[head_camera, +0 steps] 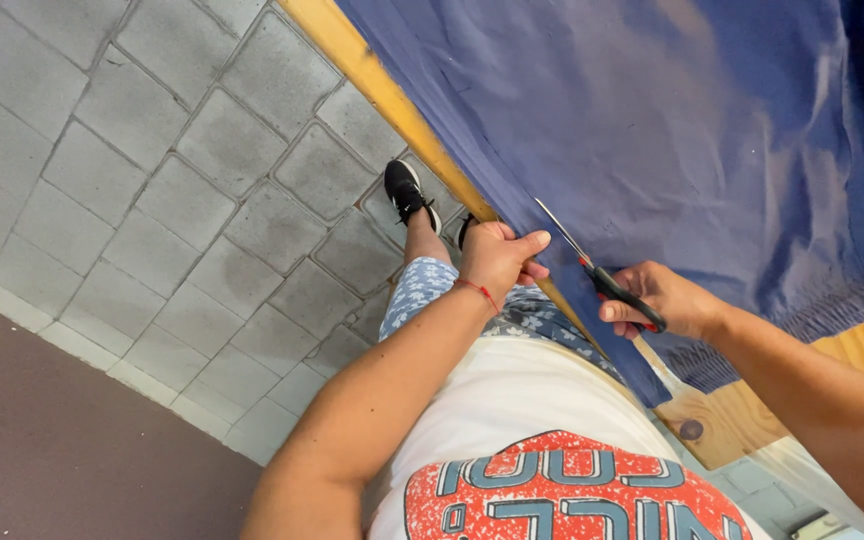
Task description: The person cuts a large piece of blue fabric laid out on a wooden table using a pair of scissors. The camera angle is high, showing the person's legs and the table surface as they make a long cut along the fabric's edge.
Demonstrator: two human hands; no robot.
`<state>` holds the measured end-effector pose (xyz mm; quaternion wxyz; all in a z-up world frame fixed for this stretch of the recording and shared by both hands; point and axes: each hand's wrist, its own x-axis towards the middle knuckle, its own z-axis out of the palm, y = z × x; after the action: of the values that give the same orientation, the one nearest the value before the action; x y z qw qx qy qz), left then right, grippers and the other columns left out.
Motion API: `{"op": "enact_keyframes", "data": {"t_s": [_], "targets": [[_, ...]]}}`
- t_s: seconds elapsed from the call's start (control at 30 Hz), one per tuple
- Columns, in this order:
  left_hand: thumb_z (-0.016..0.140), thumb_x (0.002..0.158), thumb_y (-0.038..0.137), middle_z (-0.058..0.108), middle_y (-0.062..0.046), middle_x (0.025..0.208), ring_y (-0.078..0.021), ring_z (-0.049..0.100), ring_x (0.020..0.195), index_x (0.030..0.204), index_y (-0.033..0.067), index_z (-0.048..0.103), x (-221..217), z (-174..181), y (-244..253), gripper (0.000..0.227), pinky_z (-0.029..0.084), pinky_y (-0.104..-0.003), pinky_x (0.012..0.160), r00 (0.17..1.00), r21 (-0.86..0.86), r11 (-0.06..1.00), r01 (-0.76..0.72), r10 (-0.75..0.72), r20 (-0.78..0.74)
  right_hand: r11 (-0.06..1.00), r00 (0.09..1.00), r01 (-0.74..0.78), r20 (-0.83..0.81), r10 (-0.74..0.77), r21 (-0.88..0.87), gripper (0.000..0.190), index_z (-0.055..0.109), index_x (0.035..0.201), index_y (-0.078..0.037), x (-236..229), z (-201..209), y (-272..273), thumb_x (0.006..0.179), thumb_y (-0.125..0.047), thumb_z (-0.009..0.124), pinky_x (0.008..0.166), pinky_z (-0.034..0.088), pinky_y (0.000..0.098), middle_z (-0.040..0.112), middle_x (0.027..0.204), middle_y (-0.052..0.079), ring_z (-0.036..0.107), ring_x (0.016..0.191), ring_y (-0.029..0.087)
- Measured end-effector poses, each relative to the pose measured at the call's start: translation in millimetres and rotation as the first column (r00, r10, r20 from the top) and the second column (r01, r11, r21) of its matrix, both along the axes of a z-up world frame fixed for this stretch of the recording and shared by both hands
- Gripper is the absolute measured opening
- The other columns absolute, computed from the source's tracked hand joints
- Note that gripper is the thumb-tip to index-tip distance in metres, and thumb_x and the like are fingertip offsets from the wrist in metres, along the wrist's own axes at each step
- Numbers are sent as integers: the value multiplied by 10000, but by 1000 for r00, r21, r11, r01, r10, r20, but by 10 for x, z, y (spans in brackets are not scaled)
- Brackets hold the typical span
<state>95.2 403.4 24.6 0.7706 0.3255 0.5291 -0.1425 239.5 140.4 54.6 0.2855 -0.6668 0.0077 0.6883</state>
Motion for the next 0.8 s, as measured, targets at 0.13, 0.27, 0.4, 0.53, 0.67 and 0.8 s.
{"op": "enact_keyframes", "data": {"t_s": [0.13,0.27,0.4,0.53,0.67,0.8], "targets": [[947,1005,144,778,-260,713,-344,845,603,1073,-40,594,-12,-4,2,404,690,-348,498,1000,4,1000,-6,6,8,1000,1000,10,5,-10,-3,373,867,841,110,-31,25,25,819,-170,1112,522,635,400,854,641,316,865,563,372],[946,1006,149,777,-248,717,-338,846,605,1081,-29,578,-24,-50,-28,416,689,-341,499,1000,-1,1000,-12,12,10,1000,1000,8,11,-8,-10,350,870,830,108,-24,37,56,826,-151,1105,513,625,388,854,640,305,864,563,363],[937,1015,154,783,-260,715,-340,849,613,1078,-43,599,-16,-52,-15,397,691,-335,508,1000,2,1000,11,-11,9,1000,999,-2,36,3,-24,354,882,816,114,-3,61,80,817,-154,1114,511,621,384,845,627,308,858,550,364],[932,1019,161,787,-263,724,-334,850,618,1081,-43,598,-16,-75,-17,396,692,-328,506,1000,-2,1000,15,-15,11,1000,999,-8,49,8,-15,349,880,793,109,12,103,114,827,-150,1112,502,600,371,842,613,293,851,542,352],[932,1014,151,796,-263,744,-336,854,626,1095,-68,625,-15,-43,-4,386,696,-336,503,1000,-7,1000,10,-10,12,1000,999,-2,43,3,-18,358,866,759,113,10,175,166,820,-140,1112,473,590,373,840,603,301,843,520,351],[934,1015,138,798,-264,738,-326,851,616,1084,-81,647,-32,-42,8,368,693,-320,501,1000,-14,1000,15,-14,27,999,999,32,22,-32,-5,373,847,779,123,31,189,234,813,-136,1114,478,593,387,837,627,323,849,546,376]]}}
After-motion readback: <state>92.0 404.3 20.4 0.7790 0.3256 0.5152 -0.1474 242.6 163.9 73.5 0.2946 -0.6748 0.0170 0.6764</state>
